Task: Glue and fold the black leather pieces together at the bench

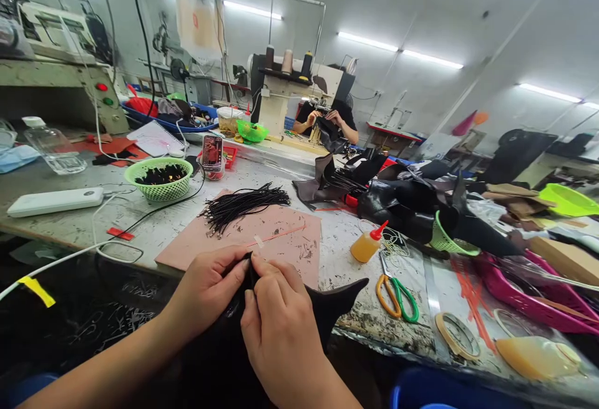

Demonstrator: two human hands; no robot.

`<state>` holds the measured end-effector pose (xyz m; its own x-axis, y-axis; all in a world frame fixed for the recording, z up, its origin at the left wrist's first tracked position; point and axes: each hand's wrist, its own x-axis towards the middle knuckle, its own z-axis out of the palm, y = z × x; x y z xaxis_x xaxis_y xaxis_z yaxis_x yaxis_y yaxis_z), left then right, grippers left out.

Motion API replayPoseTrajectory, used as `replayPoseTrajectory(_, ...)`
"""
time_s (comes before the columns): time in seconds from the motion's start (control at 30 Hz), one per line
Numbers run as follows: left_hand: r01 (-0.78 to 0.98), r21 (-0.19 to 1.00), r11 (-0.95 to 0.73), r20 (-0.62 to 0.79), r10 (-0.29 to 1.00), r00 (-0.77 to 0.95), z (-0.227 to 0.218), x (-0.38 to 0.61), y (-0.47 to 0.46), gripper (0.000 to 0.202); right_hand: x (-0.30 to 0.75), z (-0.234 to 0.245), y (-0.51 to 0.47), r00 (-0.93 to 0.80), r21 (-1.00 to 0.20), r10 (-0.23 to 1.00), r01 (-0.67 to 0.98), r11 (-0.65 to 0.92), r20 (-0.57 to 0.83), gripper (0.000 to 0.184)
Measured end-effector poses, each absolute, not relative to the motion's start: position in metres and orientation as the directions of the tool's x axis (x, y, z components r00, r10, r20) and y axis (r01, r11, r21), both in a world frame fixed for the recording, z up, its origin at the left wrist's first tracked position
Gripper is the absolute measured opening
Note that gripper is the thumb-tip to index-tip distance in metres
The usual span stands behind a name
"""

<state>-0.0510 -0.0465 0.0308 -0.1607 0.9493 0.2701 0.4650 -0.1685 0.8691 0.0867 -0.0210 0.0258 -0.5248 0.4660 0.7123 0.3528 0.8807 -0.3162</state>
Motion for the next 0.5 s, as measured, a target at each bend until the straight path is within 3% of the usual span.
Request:
replayPoseTrajectory(0.17, 0.423, 0.891, -0.164, 0.242, 0.961, -0.135, 0.030, -0.053, -0.048, 0.024, 0.082, 0.023, -0.022, -0.561, -0.145, 0.376, 0.412, 0.900, 0.738, 0.019)
replayPoseTrajectory(0.33, 0.267, 0.950, -0.161, 0.198, 0.973, -0.120, 0.029, -0.055, -0.051, 0.022, 0.078, 0.022, -0.025, -0.590, -0.005, 0.332, 0.486, 0.874, 0.736, 0.024)
replayPoseTrajectory(0.5, 0.129, 0.967, -0.219, 0.224, 0.974, -0.022, 0.026, -0.057, -0.042, 0.036, 0.084, 0.032, -0.017, -0.649, -0.053, 0.389, 0.473, 0.879, 0.654, 0.018)
